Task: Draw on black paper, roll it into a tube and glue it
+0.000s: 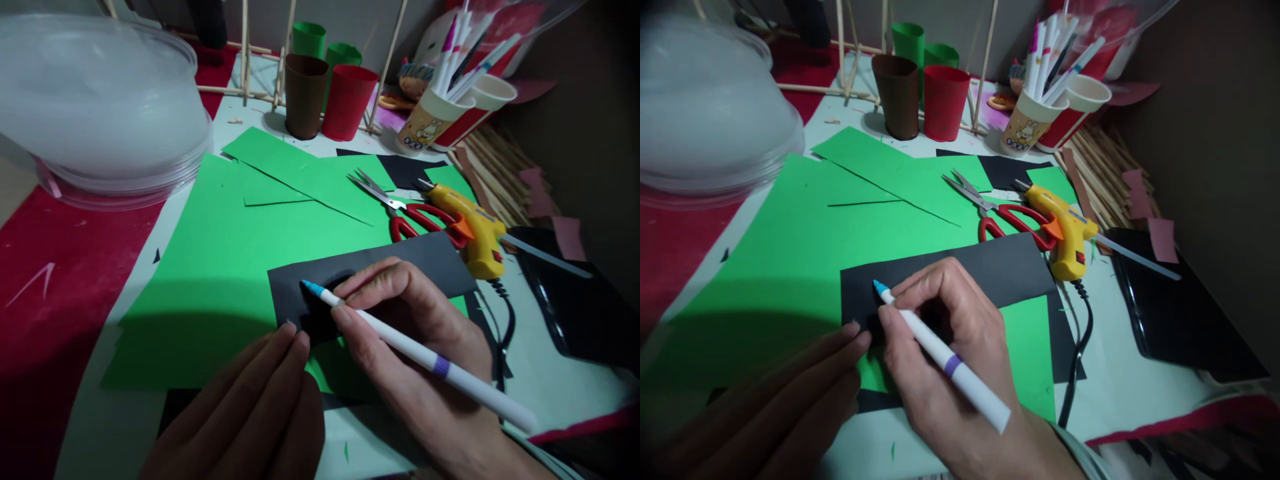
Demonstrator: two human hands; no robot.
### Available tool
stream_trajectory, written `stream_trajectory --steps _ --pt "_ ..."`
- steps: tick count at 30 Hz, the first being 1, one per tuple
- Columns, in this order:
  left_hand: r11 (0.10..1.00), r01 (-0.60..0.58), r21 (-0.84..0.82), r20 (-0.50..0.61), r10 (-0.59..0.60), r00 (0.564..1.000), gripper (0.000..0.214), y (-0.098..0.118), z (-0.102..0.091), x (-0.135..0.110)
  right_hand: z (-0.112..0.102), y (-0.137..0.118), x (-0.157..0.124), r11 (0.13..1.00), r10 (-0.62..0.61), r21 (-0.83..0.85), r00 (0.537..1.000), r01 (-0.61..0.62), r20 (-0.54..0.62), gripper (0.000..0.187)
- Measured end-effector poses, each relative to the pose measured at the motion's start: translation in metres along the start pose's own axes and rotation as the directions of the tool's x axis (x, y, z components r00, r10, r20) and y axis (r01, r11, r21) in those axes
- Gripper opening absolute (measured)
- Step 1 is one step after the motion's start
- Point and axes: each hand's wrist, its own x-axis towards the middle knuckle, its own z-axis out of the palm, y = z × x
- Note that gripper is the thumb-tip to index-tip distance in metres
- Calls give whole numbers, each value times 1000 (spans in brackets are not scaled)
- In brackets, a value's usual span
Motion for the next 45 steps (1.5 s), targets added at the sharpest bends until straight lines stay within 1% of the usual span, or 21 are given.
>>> stream_trajectory --steps 4,9,12,17,21,32,35,38,40,43,45 --pt "1000 3 -4 11 -3 1000 32 0 0 -1 0 0 2 999 -18 -30 1000 18 -2 11" --pt "999 -26 20 35 25 999 31 -3 -1 -2 0 0 0 999 -29 -16 999 29 27 8" --pt "998 -50 30 25 49 998 31 -4 -1 -2 0 1 -1 1000 -23 -7 999 24 43 7" --pt "999 -12 30 25 11 1000 32 -1 0 -3 0 5 -2 999 -34 -18 998 35 61 7" --pt "999 -33 30 -5 33 999 34 -2 2 -4 0 5 -3 998 -48 -24 996 50 71 7" --pt "998 -61 -13 5 61 998 34 -6 -2 0 -2 4 -4 987 -94 -118 990 106 106 9" --pt "996 -85 -25 33 86 996 34 -9 -5 -1 -4 6 -5 984 -100 -134 989 115 111 10" --pt "992 -121 -42 89 124 988 30 -12 -8 -3 -6 6 -7 975 -114 -176 986 135 122 12" --pt "994 -105 -42 112 109 988 29 -13 -9 -5 -8 5 -9 971 -122 -190 984 146 131 13" --pt "997 -58 -45 115 63 991 29 -12 -9 -9 -10 3 -11 969 -129 -195 984 151 122 13" --pt "996 -66 -55 116 72 991 28 -12 -9 -11 -11 1 -13 968 -134 -194 983 156 122 13"
